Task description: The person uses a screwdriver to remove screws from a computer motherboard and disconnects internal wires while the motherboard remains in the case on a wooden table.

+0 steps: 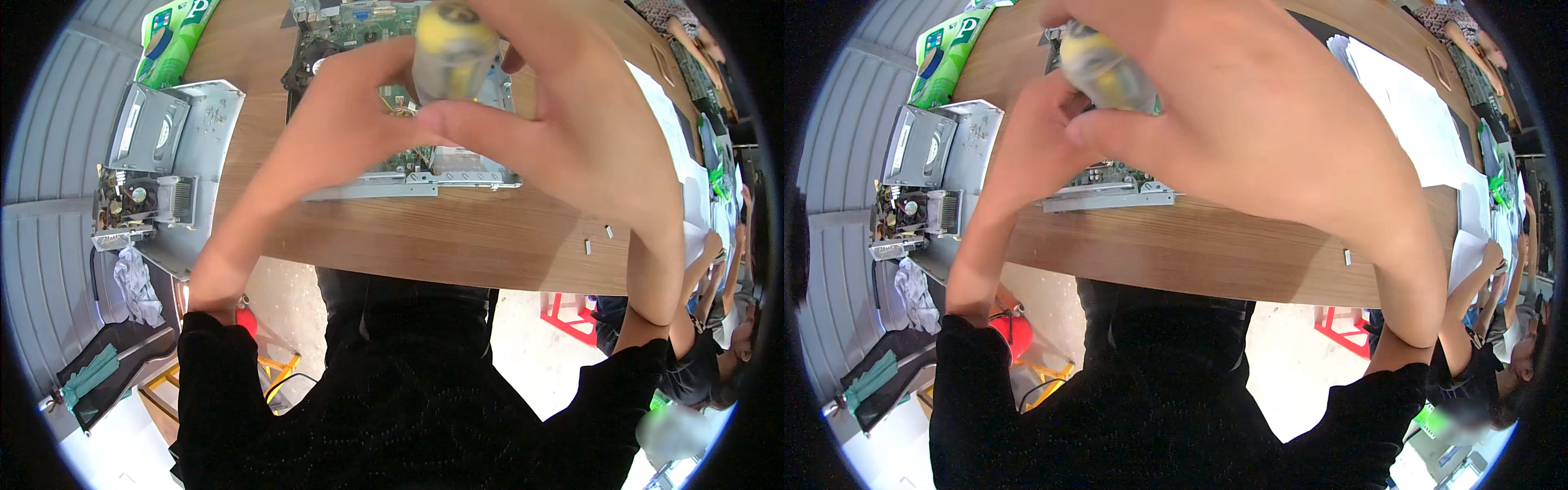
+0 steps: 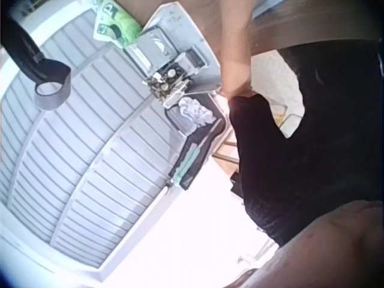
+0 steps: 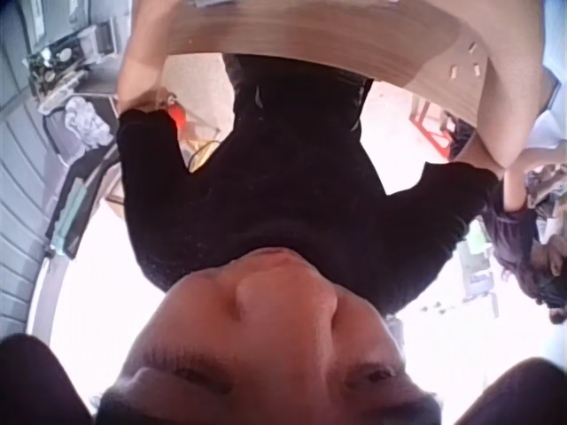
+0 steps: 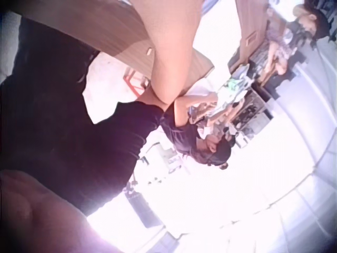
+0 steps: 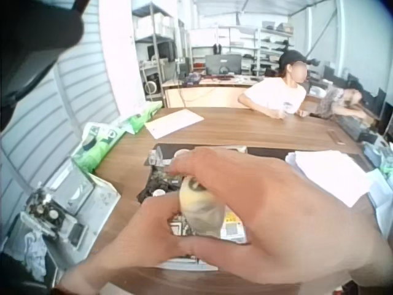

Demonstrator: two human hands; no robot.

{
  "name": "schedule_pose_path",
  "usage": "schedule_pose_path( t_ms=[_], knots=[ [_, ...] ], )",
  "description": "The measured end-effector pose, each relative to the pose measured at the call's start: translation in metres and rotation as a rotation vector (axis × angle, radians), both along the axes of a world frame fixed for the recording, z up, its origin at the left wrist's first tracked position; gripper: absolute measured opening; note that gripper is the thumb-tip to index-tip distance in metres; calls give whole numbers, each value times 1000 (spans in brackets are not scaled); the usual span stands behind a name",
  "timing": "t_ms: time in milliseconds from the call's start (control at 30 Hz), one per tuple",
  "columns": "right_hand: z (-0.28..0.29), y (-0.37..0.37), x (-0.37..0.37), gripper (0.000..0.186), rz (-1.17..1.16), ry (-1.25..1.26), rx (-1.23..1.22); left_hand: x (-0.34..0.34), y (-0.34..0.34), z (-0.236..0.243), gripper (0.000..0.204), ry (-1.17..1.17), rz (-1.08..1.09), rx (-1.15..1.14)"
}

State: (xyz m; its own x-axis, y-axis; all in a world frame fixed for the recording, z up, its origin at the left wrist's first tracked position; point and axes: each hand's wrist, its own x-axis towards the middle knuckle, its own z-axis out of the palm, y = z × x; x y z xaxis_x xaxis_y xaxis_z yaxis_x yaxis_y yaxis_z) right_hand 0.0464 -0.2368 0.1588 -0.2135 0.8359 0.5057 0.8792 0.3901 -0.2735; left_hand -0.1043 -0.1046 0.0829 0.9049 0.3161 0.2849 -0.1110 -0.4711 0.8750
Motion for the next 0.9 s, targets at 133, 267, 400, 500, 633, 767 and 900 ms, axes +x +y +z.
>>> schedule_pose_path(
  t_ms=[133, 267, 400, 500, 633, 767, 900],
  knots=[
    [-4, -7, 2, 44, -31, 15, 17, 4, -9, 3, 41, 3, 7, 157],
    [20, -14, -23, 42, -219, -6, -51, -3, 13, -23, 39, -122, -10, 149],
    [12, -33, 3, 45, -457, 106, -133, -9, 35, -28, 38, 207, -75, 93],
    [-12, -47, 48, 47, -464, 325, -108, -6, 48, -45, 33, 340, -120, 131],
    [-28, -54, 68, 42, -617, 297, 13, 4, 55, -56, 32, 317, -192, 164],
    [-49, -58, 92, 40, -748, 403, 66, 20, 58, -61, 27, 354, -303, 120],
    [-65, -76, 113, 43, -736, 526, 35, 37, 59, -67, 20, 426, -377, 166]
  ],
)
